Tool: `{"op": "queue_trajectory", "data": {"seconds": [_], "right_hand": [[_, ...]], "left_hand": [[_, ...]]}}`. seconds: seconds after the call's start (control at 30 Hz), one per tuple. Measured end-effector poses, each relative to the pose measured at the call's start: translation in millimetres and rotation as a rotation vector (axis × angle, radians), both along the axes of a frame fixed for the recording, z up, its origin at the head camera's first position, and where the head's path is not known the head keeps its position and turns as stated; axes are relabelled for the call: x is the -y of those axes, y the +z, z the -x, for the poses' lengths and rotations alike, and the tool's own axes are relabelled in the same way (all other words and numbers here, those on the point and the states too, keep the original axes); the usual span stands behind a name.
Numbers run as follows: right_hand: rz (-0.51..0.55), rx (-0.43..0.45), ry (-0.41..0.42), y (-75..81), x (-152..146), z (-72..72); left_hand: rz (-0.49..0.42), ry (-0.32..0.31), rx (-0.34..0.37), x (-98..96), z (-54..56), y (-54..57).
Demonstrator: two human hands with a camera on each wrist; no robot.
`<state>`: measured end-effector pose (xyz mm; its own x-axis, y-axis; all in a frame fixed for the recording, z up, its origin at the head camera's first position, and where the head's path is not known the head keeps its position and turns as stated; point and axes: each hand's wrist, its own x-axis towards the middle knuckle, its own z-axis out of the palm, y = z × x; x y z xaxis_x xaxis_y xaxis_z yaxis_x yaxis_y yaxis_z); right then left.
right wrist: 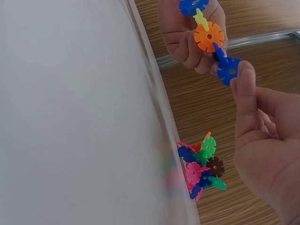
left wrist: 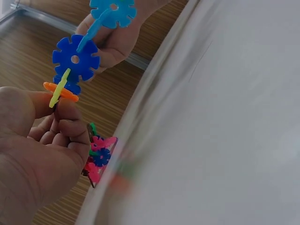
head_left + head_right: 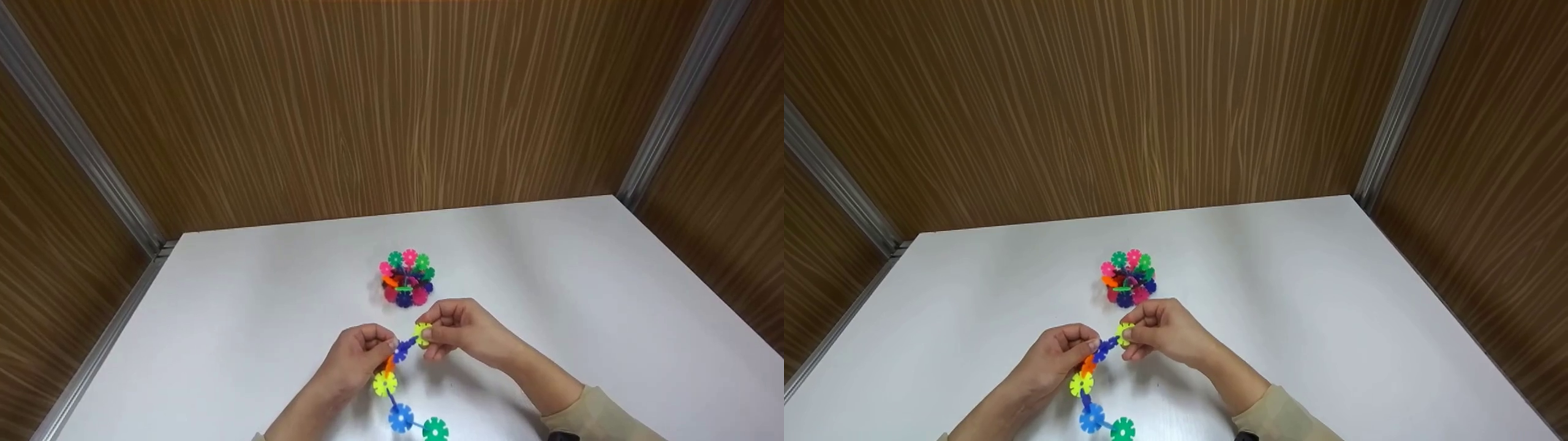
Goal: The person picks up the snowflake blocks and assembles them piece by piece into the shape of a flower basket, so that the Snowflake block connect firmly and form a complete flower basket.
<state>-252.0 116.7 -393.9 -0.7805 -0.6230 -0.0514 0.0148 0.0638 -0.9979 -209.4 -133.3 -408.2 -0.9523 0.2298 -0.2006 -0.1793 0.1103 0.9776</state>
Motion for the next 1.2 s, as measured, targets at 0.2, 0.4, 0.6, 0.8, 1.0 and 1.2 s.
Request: {"op": "queue_trajectory", "data": {"seconds": [0.2,0.4,0.6,0.8,1.0,1.2], "right_hand": [[0.010,-0.027,0.018,-0.9,1.5,-2.0],[-0.001,-0.018,0.059,0.1,-0.2,-1.4],[-0.072,-0.041,0.108,-0.2,-6.6,4.8],[-0.069,-0.083,0.090,3.2,-10.9,7.5],[0.060,-0.093,-0.098,8.0,-17.1,8.3],[0.155,-0.104,-0.245,8.0,-20.0,8.7]], "left_hand": [[0.046,-0.001,-0.018,-2.2,-0.1,-0.8],[0.080,-0.007,-0.006,-1.5,0.0,1.4],[0.048,-0.023,-0.047,3.3,2.8,2.2],[-0.005,0.046,-0.091,5.2,4.4,4.6],[-0.111,0.117,-0.077,7.9,3.0,8.3],[-0.130,-0.024,-0.176,8.8,-0.4,2.8]]}}
